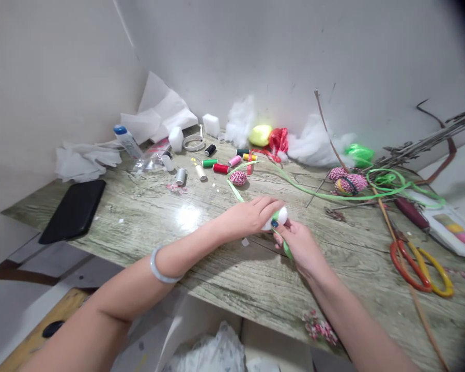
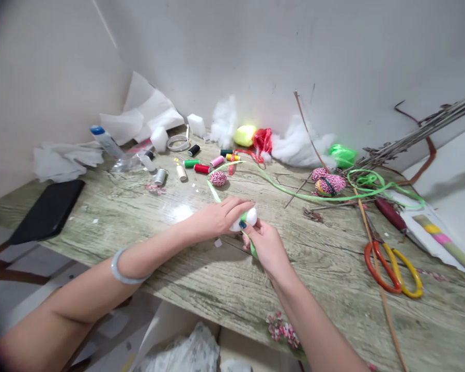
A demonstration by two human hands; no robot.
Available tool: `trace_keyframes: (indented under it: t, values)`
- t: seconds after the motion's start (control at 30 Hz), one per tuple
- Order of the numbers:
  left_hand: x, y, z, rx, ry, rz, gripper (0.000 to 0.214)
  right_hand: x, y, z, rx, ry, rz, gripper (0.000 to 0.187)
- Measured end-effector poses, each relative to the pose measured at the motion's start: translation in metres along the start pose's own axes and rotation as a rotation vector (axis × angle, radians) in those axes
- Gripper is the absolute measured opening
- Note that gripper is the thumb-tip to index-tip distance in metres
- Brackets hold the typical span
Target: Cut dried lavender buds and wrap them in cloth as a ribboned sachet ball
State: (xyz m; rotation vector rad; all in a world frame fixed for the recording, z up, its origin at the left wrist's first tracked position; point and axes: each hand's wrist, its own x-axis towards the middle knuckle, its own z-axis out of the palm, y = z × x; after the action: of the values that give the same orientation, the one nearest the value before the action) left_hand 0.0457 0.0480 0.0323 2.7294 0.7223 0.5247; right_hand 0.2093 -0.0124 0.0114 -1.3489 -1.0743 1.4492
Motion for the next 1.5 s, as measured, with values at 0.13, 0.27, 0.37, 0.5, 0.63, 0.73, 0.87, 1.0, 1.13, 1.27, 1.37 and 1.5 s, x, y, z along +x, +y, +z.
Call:
trace_keyframes:
  t: [0.13,0.27,0.37,0.5,0.63,0.73,0.87,1.0,1.13,1.27,1.37,1.5]
  values:
    - [-0.003,0.000,-0.004,-0.094,-0.013,0.044,0.054,-0.004,-0.003,-0.004,-0.110,-0.075,-0.031,0.038]
    - [-0.003,0.000,-0.008,-0.222,-0.066,0.095,0.051,-0.008,-0.010,-0.009,-0.285,-0.115,-0.045,0.026]
    - [-0.002,-0.001,-0.005,-0.253,-0.080,0.039,0.043,-0.011,-0.014,-0.010,-0.312,-0.130,-0.030,0.025]
    - [-0.001,0.002,-0.005,-0.264,-0.045,-0.045,0.038,-0.013,-0.017,-0.011,-0.308,-0.157,-0.017,0.025]
    - [-0.002,0.006,-0.010,-0.277,-0.047,-0.134,0.016,-0.016,-0.023,-0.009,-0.276,-0.188,0.005,0.025]
    - [-0.002,0.005,-0.013,-0.260,-0.054,-0.202,0.017,-0.018,-0.027,-0.007,-0.249,-0.227,0.019,0.027]
    - [-0.001,-0.001,-0.015,-0.368,-0.056,-0.186,0.034,-0.019,-0.027,-0.010,-0.207,-0.236,0.048,0.030]
    - [-0.001,-0.006,-0.013,-0.622,0.001,-0.167,0.040,-0.021,-0.027,-0.016,-0.141,-0.136,0.032,0.031]
    - [-0.001,-0.005,-0.008,-0.892,0.020,-0.204,0.046,-0.027,-0.034,-0.017,-0.169,-0.210,0.023,0.031]
    - [0.000,-0.001,-0.004,-1.132,0.002,-0.250,0.053,-0.032,-0.042,-0.014,-0.210,-0.267,-0.050,0.030]
    - [0.000,0.001,-0.001,-1.235,0.008,-0.274,0.057,-0.033,-0.043,-0.012,-0.225,-0.220,-0.104,0.028]
    - [0.002,0.001,0.003,-1.343,0.031,-0.270,0.063,-0.033,-0.039,-0.009,-0.240,-0.184,-0.119,0.029]
